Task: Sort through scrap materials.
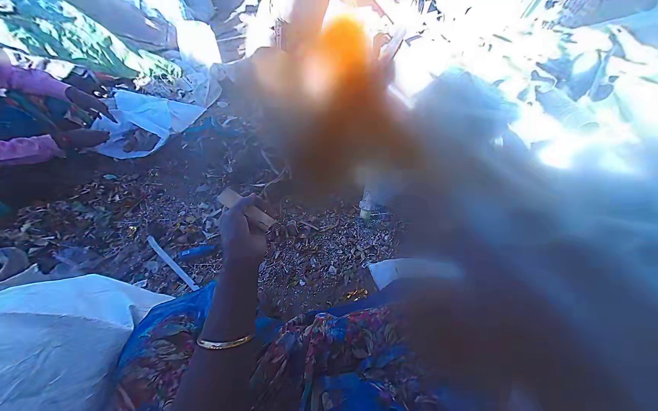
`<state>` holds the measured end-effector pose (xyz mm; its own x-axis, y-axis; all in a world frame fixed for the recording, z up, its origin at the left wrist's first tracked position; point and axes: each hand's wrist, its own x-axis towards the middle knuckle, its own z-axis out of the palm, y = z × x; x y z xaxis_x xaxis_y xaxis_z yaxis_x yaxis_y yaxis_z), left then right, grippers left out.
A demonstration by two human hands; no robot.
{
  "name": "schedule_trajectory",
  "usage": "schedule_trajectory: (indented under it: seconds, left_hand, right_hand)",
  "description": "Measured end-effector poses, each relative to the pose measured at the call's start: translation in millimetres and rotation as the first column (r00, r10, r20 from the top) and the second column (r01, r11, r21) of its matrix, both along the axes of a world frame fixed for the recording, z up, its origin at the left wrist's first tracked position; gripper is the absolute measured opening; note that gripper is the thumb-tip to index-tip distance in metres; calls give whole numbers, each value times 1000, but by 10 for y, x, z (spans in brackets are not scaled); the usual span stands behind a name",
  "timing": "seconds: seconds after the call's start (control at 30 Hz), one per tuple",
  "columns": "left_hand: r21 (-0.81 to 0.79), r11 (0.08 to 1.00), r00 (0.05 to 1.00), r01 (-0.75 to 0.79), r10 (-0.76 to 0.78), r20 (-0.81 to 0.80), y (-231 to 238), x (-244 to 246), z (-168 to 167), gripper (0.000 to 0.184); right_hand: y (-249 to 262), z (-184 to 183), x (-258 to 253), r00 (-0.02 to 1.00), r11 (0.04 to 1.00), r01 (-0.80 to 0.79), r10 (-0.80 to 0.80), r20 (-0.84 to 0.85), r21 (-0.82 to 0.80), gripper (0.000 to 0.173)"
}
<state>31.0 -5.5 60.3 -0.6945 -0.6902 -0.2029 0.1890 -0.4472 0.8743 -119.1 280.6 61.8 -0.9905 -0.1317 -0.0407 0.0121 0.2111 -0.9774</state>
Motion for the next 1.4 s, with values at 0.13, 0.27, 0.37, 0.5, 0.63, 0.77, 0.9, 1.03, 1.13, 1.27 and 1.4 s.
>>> schedule_trajectory:
  seconds: [0.13,0.27,0.37,0.5,0.63,0.77,0.9,1.03,1.13,1.27,1.4]
  left_hand:
    - [-217,969,981,120,-83,174,-189,197,78,26]
    - [-200,960,957,196,-142,252,-193,382,76,10]
    - [-1,987,928,159,-149,342,-15,420,96,10]
    - [-44,959,879,281,-238,413,293,395,66,10]
    - [-20,902,833,431,-389,393,386,349,-121,12]
    - [89,886,832,455,-459,313,431,310,-101,23]
    - [80,903,847,423,-425,321,416,305,-24,33]
    - [-32,869,805,493,-442,395,310,313,-125,36]
    - [-73,829,758,554,-467,455,233,296,-225,31]
    - [-43,809,758,587,-530,380,112,230,-567,14]
    - [4,863,801,506,-471,370,119,177,-669,10]
  right_hand:
    - [135,12,-100,997,854,78,-59,-54,514,53]
    - [273,-97,-61,999,998,-30,31,-35,48,40]
    - [37,248,376,990,993,-74,84,112,-88,38]
    - [-217,577,850,967,993,-54,25,253,106,41]
    - [-438,259,695,946,967,-208,162,279,144,41]
    - [-652,-529,307,924,953,-290,303,234,-91,52]
    - [-831,79,740,885,974,-215,166,435,67,48]
    - [-954,-445,459,918,953,-296,264,296,66,53]
    - [-1052,-582,275,925,913,-337,275,262,229,62]
    - [-1065,-617,236,933,824,-360,313,177,438,69]
    - [-1093,-624,196,887,754,-459,424,186,471,64]
